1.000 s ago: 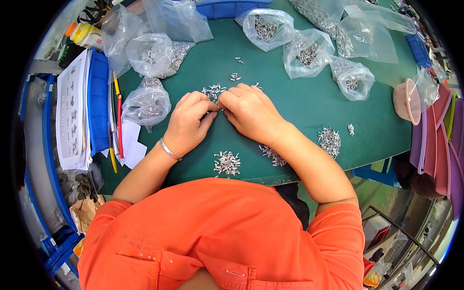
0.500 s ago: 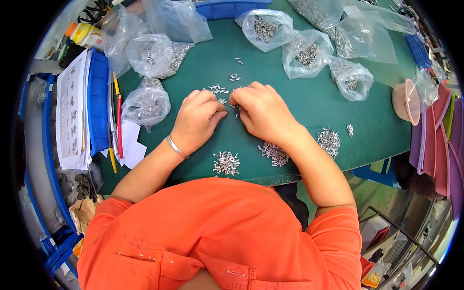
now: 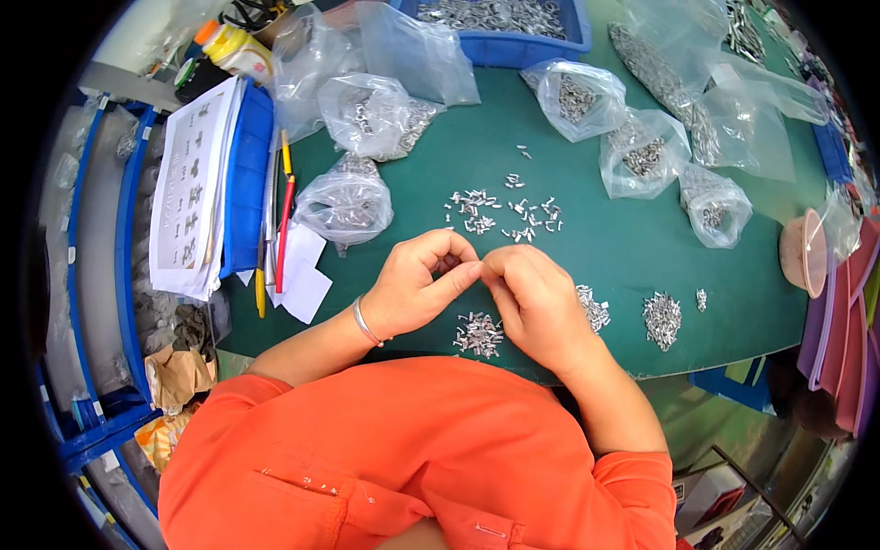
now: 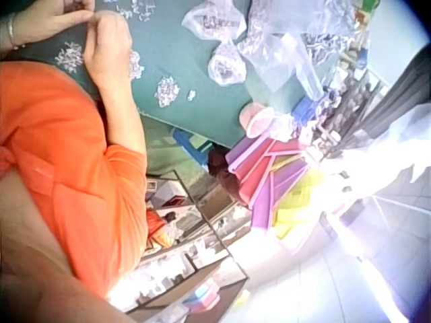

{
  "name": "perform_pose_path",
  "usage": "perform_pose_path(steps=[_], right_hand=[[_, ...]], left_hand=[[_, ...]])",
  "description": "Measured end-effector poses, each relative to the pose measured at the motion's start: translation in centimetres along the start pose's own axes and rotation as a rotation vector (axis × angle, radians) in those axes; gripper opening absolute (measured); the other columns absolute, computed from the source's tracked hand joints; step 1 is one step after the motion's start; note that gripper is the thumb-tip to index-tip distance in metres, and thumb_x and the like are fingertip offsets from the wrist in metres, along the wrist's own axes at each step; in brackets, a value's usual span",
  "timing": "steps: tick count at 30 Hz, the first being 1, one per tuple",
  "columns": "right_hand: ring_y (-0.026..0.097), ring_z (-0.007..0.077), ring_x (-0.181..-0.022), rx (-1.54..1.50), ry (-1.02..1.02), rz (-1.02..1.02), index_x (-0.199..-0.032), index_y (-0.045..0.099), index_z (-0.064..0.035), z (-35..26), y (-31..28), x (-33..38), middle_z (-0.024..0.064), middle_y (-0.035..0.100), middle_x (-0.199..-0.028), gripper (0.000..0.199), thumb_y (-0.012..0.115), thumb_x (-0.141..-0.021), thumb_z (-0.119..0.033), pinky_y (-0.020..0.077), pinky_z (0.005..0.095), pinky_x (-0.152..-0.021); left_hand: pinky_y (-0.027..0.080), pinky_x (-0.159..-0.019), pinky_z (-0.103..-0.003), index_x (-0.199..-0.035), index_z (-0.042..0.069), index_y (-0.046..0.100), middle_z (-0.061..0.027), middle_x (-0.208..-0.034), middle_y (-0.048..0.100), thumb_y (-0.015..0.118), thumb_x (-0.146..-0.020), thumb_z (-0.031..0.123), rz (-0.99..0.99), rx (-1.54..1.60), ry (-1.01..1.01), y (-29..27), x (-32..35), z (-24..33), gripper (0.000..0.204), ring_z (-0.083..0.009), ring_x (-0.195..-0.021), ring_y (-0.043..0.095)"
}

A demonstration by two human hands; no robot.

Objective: The person sorts small silver fasteners on a green table, picking them up and arranging them into piles. Another person hands over a plastic bag containing more fasteners, which the person then empties onto the table to continue sorting.

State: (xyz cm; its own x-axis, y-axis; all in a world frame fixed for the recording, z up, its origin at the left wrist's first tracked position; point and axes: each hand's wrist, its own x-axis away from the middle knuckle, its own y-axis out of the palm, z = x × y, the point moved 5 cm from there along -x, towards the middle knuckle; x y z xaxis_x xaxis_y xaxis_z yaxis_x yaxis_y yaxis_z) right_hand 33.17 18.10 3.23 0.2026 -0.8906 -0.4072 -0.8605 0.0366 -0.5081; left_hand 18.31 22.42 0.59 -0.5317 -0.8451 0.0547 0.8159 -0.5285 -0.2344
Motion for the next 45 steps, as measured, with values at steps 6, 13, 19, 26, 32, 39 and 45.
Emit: perform_pose_path(steps=[6, 13, 19, 26, 32, 39, 45], right_hand=[[0.066, 0.0322, -0.082, 0.012, -0.005, -0.016, -0.092, 0.056, -0.0022, -1.4, 0.9, 0.3, 0.0131, 0.068, -0.093, 0.02, 0.067, -0.079, 0.008, 0.0536, 0.0376, -0.071], [0.067, 0.0325, -0.09, -0.009, 0.047, -0.027, -0.09, 0.058, -0.0019, -1.5, 0.4, 0.4, 0.0155, 0.068, -0.102, 0.016, 0.068, -0.08, 0.005, 0.054, 0.037, -0.074], [0.067, 0.0314, -0.091, 0.026, 0.069, -0.009, -0.09, 0.059, -0.0027, -1.2, -0.2, 0.6, 0.0148, 0.069, -0.103, 0.017, 0.069, -0.079, 0.005, 0.0542, 0.0359, -0.074], [0.067, 0.0301, -0.091, 0.069, 0.075, 0.028, -0.088, 0.06, -0.0025, -1.4, -1.6, 0.7, 0.0139, 0.07, -0.103, 0.016, 0.069, -0.078, 0.006, 0.0545, 0.0356, -0.075], [0.068, 0.0295, -0.091, 0.139, 0.108, 0.085, -0.088, 0.061, -0.0021, -1.0, -3.6, 1.3, 0.0134, 0.07, -0.101, 0.015, 0.069, -0.078, 0.006, 0.0543, 0.0346, -0.075], [0.065, 0.034, -0.099, 0.249, 0.06, -0.06, -0.092, 0.06, 0.0, 0.8, -2.5, 1.1, 0.0139, 0.069, -0.106, 0.018, 0.062, -0.076, 0.008, 0.0513, 0.0419, -0.087], [0.061, 0.033, -0.109, 0.285, -0.022, -0.207, -0.095, 0.061, -0.0012, 1.3, -0.2, 1.0, 0.0135, 0.068, -0.107, 0.015, 0.063, -0.081, 0.002, 0.048, 0.042, -0.093]], left_hand=[[0.052, -0.067, -0.023, -0.093, 0.0, 0.066, -0.0036, -0.083, 0.066, 0.071, -0.087, 0.005, -0.039, -0.049, 0.018, -1.3, 1.2, 0.5, 0.01, -0.0087, -0.073, 0.062], [0.052, -0.077, -0.024, -0.098, -0.001, 0.07, -0.0049, -0.098, 0.065, 0.067, -0.086, -0.004, 0.294, -0.142, 0.164, -7.3, 1.2, 1.7, 0.013, -0.0109, -0.087, 0.063], [0.049, -0.074, -0.02, -0.103, -0.003, 0.069, -0.0009, -0.093, 0.067, 0.069, -0.09, 0.0, 0.545, -0.166, 0.194, -12.4, -0.1, 2.1, 0.013, -0.0064, -0.08, 0.059], [0.049, -0.067, -0.023, -0.094, 0.002, 0.073, -0.0052, -0.086, 0.068, 0.069, -0.085, 0.004, 0.72, -0.635, 0.374, -14.7, -4.8, 3.4, 0.01, -0.0101, -0.07, 0.06], [0.053, -0.077, -0.031, -0.096, 0.003, 0.073, -0.0104, -0.1, 0.071, 0.067, -0.085, 0.005, 0.556, -0.863, 0.358, -16.0, -7.1, 1.5, 0.012, -0.0245, -0.086, 0.069], [0.05, -0.066, -0.028, -0.092, 0.002, 0.071, -0.0111, -0.085, 0.068, 0.069, -0.085, 0.004, 0.381, -0.644, 0.426, -8.4, -3.9, 4.1, 0.008, -0.0197, -0.072, 0.064], [0.052, -0.067, -0.038, -0.089, 0.002, 0.066, -0.0124, -0.084, 0.062, 0.073, -0.077, 0.001, 0.108, -0.703, 0.393, -1.4, -2.3, 0.1, 0.014, -0.0308, -0.076, 0.064]])
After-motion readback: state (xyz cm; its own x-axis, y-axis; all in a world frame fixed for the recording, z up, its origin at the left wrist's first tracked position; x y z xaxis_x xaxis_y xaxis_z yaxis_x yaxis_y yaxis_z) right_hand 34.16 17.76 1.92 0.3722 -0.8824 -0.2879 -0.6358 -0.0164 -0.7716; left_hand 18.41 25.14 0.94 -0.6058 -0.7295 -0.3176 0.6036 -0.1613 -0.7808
